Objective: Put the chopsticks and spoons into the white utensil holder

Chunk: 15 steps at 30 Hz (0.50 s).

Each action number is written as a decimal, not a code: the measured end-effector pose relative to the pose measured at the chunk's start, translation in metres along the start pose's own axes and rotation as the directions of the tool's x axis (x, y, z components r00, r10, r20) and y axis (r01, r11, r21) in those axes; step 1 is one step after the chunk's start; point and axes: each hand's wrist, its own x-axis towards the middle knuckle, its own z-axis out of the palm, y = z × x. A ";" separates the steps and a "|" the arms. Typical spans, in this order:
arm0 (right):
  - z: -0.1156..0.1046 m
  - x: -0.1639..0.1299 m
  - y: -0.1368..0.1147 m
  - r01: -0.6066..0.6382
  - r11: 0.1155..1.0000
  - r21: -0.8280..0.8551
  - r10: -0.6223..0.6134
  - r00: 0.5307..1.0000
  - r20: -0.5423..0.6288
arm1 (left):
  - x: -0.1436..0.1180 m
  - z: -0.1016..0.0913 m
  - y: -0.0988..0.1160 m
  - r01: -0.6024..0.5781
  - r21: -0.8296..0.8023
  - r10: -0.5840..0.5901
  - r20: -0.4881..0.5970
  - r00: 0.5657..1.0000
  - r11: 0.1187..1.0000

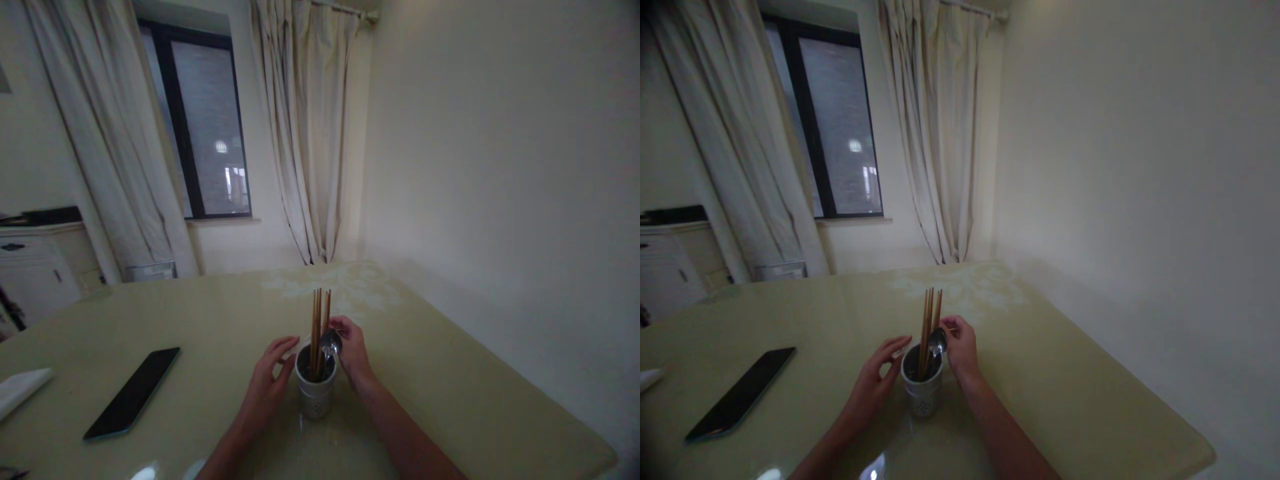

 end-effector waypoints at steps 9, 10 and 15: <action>-0.061 0.031 -0.039 0.366 0.925 0.100 -0.233 0.756 -0.612 | -0.013 -0.005 0.019 0.045 -0.119 -0.012 0.262 0.965 0.992; -0.062 0.030 -0.044 0.402 0.908 0.121 -0.244 0.739 -0.628 | -0.015 -0.003 0.022 0.061 -0.140 -0.014 0.317 0.948 0.988; -0.043 0.001 -0.067 0.522 0.847 -0.099 -0.495 0.709 -0.502 | -0.018 0.011 0.032 0.087 -0.208 -0.004 0.372 0.928 0.974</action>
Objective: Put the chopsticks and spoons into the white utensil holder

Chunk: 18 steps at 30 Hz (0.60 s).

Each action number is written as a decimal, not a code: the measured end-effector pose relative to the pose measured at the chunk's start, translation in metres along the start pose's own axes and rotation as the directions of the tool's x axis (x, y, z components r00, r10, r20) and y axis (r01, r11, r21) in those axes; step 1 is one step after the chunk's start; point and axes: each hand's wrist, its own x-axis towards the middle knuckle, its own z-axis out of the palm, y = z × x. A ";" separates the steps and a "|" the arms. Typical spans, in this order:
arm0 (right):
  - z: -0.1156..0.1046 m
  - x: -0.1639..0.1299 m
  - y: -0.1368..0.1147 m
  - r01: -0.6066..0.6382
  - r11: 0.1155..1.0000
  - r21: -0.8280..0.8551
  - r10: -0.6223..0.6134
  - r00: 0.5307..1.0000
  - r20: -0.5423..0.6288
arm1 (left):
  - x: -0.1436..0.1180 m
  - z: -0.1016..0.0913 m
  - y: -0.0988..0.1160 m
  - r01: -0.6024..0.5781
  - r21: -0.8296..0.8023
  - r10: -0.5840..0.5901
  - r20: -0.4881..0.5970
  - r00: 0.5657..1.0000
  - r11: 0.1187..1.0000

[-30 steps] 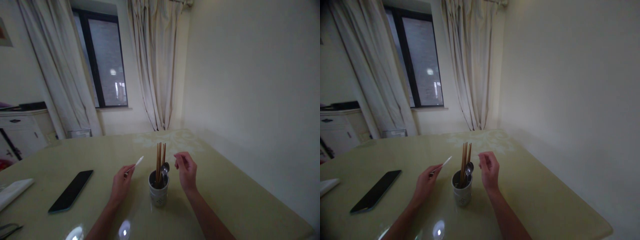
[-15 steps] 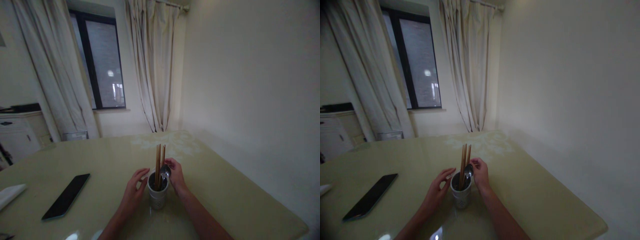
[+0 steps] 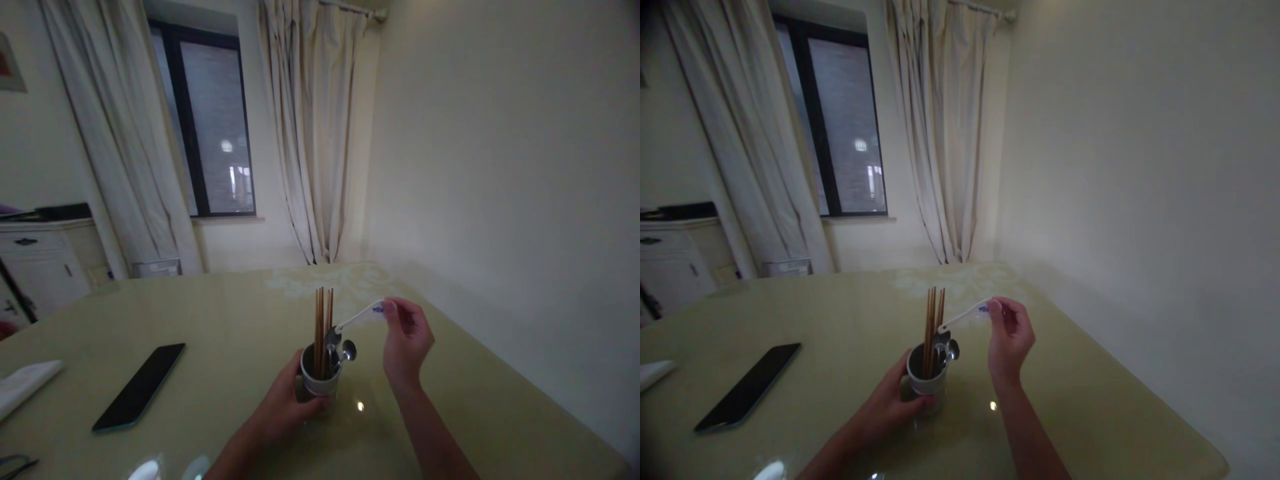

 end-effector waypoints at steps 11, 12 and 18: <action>0.006 -0.043 -0.011 0.539 0.842 -0.036 -0.392 0.655 0.646 | 0.000 0.007 -0.007 0.034 0.114 -0.018 -0.142 0.990 0.993; 0.006 -0.043 -0.008 0.506 0.860 -0.066 -0.361 0.694 0.623 | 0.000 0.007 -0.007 0.034 0.109 -0.017 -0.149 0.989 0.993; 0.007 -0.054 0.017 0.194 0.966 -0.170 -0.095 0.880 0.465 | 0.000 0.002 -0.014 0.019 0.093 0.005 -0.251 0.968 0.995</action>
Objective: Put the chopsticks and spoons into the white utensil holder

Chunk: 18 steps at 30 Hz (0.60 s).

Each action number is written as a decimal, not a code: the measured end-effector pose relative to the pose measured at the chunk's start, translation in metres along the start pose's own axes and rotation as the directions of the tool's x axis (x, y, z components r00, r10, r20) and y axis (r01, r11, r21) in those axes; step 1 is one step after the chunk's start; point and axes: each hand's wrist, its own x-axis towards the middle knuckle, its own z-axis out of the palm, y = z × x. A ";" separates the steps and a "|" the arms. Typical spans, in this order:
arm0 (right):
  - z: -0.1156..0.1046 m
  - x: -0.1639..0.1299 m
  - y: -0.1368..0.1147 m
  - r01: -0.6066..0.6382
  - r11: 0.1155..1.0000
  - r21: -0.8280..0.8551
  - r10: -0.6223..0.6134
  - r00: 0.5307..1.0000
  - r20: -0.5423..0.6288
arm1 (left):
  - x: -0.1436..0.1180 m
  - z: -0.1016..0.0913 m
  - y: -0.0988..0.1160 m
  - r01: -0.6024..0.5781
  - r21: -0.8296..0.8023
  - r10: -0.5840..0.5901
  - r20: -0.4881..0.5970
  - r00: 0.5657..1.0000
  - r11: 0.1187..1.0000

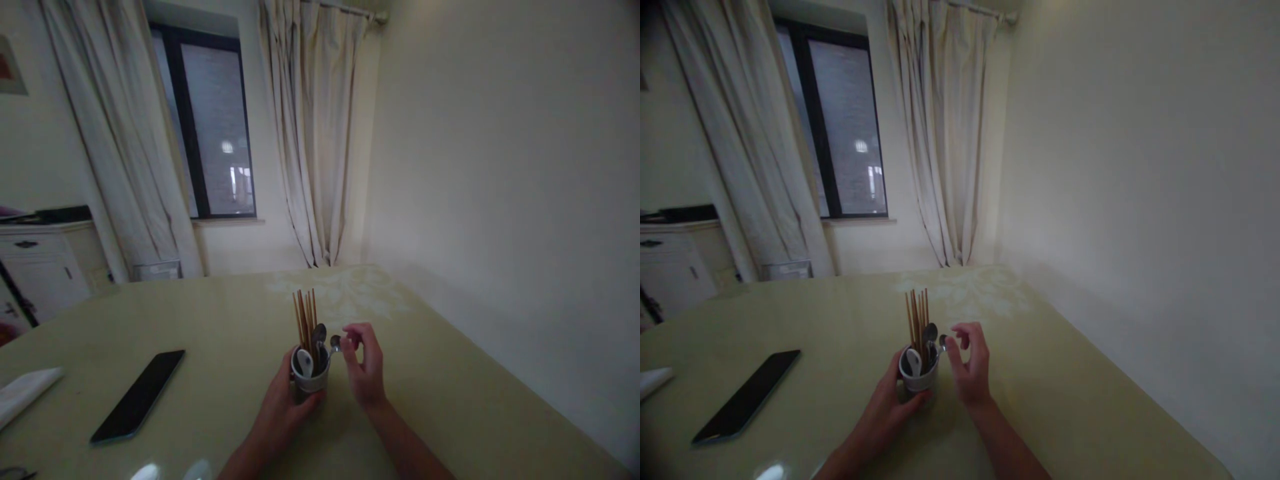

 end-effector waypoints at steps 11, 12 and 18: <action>0.012 -0.014 0.011 -0.188 0.980 0.070 0.177 0.974 0.142 | -0.001 0.000 -0.005 0.045 -0.055 -0.044 0.032 0.999 0.997; 0.013 -0.015 0.012 -0.229 0.971 0.073 0.218 0.966 0.140 | -0.001 0.000 -0.005 0.046 -0.059 -0.045 0.031 0.999 0.997; 0.017 -0.024 0.013 -0.364 0.922 0.132 0.352 0.930 0.102 | -0.002 -0.002 -0.007 0.065 -0.057 -0.064 0.024 0.998 0.996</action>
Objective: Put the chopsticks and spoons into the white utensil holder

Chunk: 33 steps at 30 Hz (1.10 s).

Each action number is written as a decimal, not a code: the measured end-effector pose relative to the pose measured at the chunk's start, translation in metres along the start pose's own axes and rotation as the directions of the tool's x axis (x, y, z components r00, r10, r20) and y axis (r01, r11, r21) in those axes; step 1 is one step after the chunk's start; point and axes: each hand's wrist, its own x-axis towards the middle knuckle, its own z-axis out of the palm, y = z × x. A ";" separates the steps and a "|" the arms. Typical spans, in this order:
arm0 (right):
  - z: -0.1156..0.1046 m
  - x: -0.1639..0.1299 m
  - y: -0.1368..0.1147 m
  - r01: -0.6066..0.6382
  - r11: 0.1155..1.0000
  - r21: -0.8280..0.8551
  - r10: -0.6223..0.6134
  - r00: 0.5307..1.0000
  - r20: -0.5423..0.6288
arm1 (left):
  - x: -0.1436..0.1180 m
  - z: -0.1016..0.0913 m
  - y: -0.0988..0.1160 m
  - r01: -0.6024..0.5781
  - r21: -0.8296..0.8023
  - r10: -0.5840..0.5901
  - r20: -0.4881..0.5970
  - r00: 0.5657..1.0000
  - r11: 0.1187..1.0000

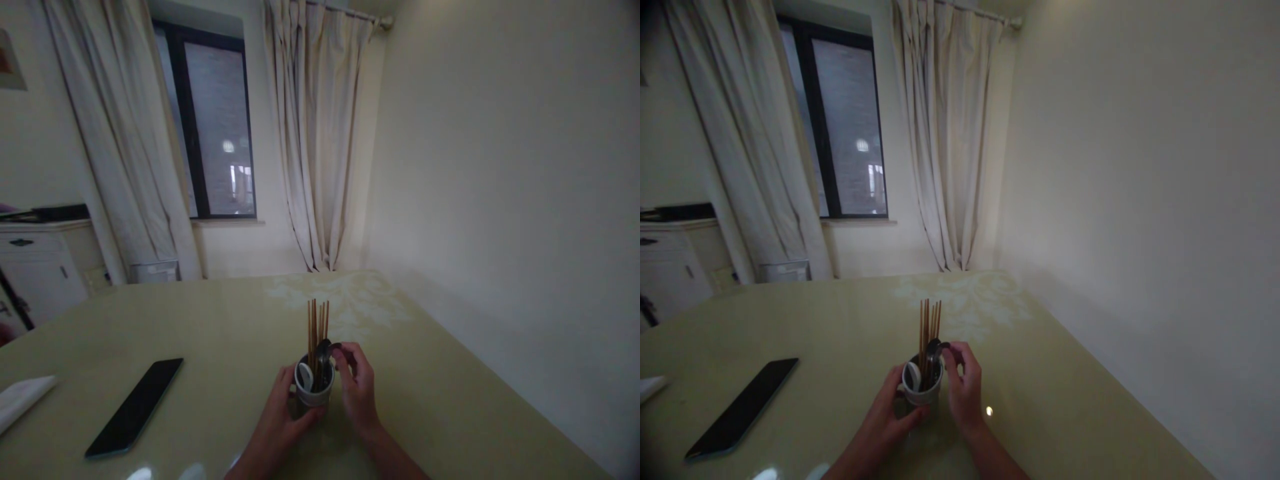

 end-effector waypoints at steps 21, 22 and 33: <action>0.005 -0.006 0.009 -0.091 0.994 0.067 0.094 0.995 -0.042 | 0.000 0.001 -0.007 0.045 -0.090 -0.043 0.015 0.999 0.995; 0.006 -0.006 0.010 -0.112 0.990 0.081 0.115 0.993 -0.034 | 0.001 0.001 -0.007 0.045 -0.106 -0.043 0.019 0.999 0.993; 0.011 -0.004 0.008 -0.231 0.962 0.143 0.223 0.972 0.070 | -0.001 0.003 -0.011 0.048 -0.142 -0.043 0.034 0.998 0.989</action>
